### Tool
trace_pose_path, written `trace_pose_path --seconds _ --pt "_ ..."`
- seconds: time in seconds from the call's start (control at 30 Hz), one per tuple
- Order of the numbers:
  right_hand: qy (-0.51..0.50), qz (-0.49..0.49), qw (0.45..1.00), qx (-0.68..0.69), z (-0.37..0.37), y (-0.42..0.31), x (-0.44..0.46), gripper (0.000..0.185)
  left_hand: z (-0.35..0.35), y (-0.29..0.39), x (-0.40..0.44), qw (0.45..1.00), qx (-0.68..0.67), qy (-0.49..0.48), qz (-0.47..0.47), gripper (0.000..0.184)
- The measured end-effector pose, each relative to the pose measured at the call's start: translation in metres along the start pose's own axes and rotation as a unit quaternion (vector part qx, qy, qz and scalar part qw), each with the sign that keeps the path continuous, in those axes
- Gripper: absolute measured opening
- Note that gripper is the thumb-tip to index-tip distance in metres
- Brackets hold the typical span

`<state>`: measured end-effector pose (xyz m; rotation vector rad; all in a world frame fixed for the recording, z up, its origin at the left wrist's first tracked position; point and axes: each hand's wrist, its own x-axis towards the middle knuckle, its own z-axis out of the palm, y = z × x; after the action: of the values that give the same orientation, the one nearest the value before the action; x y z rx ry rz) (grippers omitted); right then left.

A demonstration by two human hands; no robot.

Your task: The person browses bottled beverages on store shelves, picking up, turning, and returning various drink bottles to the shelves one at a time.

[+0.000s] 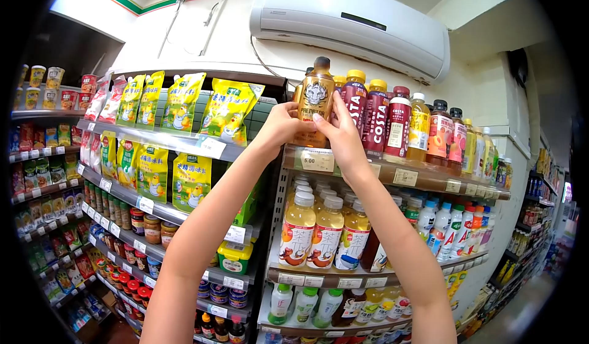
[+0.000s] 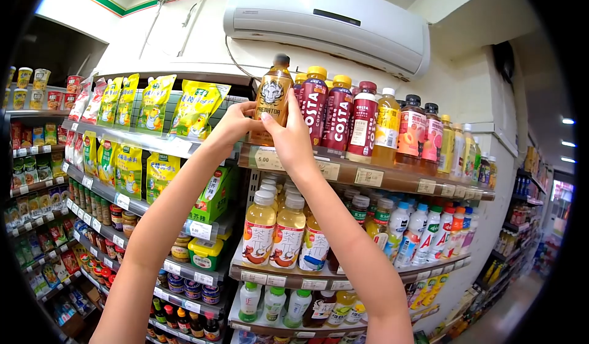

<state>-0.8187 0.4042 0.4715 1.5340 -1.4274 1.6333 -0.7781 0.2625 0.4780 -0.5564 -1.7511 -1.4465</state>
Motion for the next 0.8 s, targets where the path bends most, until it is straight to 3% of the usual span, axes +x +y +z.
trace_pose_path --seconds 0.1,0.27,0.43,0.57,0.8 --pt "-0.01 0.002 0.999 0.036 0.003 -0.004 -0.004 0.077 0.001 -0.002 0.003 1.0 0.01 0.018 -0.005 0.062" --pt "0.015 -0.034 0.999 -0.015 0.004 0.016 0.002 0.079 0.0 -0.006 0.008 1.0 -0.001 0.017 0.02 0.072" --pt "0.007 -0.019 1.0 -0.019 0.007 0.008 0.003 0.081 0.007 -0.007 0.012 0.992 0.025 0.046 0.113 0.077" --pt "0.04 -0.097 0.986 -0.132 0.01 0.015 0.008 0.081 0.008 -0.012 0.021 0.987 0.02 0.08 0.135 0.08" --pt "0.058 -0.131 0.978 -0.149 0.022 -0.01 -0.006 0.08 0.013 -0.001 0.014 0.954 0.027 0.112 0.275 0.073"
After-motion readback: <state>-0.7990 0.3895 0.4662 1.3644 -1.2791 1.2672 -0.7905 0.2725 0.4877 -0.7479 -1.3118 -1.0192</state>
